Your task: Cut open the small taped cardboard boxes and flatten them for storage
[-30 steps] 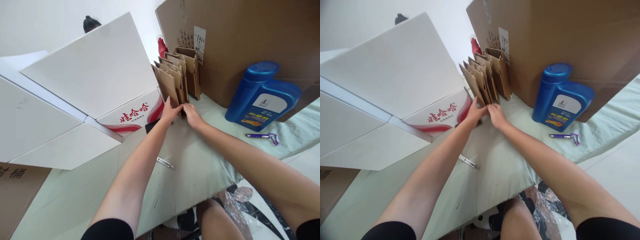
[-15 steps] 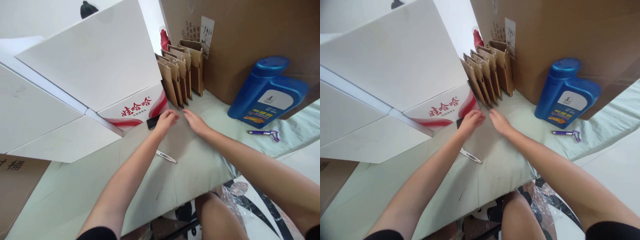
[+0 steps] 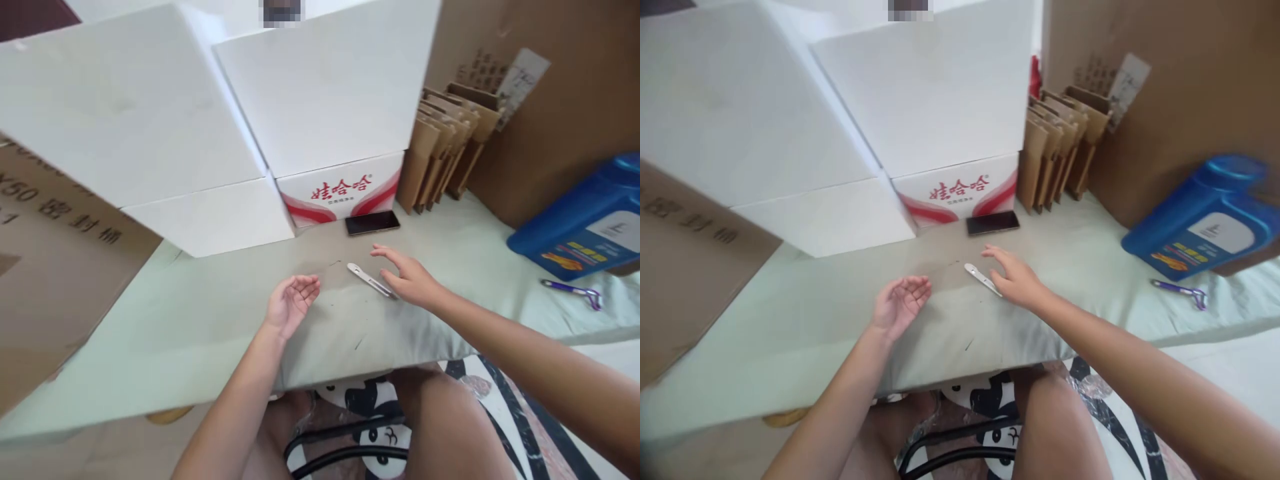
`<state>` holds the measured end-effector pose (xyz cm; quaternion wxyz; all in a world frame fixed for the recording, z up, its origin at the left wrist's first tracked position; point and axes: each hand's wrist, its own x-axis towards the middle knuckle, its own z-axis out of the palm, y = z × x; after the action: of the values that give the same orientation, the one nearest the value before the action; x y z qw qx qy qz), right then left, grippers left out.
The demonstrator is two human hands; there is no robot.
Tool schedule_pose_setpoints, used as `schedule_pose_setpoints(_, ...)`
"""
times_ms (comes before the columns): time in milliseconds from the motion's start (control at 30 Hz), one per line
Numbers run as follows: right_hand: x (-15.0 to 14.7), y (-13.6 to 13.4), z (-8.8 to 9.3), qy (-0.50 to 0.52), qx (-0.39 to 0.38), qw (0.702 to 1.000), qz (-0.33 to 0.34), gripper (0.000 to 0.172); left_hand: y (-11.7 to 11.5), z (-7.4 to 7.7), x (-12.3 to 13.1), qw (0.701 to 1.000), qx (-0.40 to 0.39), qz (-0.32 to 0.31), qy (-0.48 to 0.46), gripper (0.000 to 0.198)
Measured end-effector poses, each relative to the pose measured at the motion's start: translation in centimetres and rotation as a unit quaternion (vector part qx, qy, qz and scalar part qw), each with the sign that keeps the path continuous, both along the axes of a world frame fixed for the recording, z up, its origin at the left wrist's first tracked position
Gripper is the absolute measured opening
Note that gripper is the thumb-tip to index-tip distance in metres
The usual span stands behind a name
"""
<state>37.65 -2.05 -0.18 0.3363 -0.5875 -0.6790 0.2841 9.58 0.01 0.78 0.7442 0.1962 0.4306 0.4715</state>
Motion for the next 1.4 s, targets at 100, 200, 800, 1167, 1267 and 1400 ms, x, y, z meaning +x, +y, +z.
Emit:
schedule_pose_setpoints(100, -4.2, 1.0, 0.9, -0.027, -0.005, 0.999, 0.045, 0.041, 0.0, 0.5, -2.3, 0.998, 0.005, 0.050, -0.038, 0.022)
schedule_pose_setpoints(200, -8.6, 2.1, 1.6, -0.052, -0.008, 0.995, 0.090, 0.041, -0.1, 1.0, -5.0, 0.993, 0.013, 0.095, -0.073, 0.024)
schedule_pose_setpoints(800, -38.6, 8.1, 4.4, -0.151, 0.002, 0.948, 0.282, 0.042, -0.8, 2.2, -18.9, 0.880, -0.076, 0.342, -0.319, 0.028)
schedule_pose_setpoints(1167, -52.5, 17.8, 5.0, -0.197, 0.092, 0.943, 0.252, 0.047, -1.8, 1.4, -24.4, 0.821, -0.157, 0.366, -0.410, 0.018)
schedule_pose_setpoints(1267, -55.9, 21.3, 5.9, -0.214, 0.102, 0.950, 0.205, 0.051, -1.3, 1.1, -25.5, 0.807, -0.165, 0.376, -0.425, 0.018)
schedule_pose_setpoints(1400, -59.5, 26.1, 7.4, -0.231, 0.090, 0.964, 0.102, 0.057, -0.8, 0.9, -26.0, 0.798, -0.165, 0.380, -0.439, 0.018)
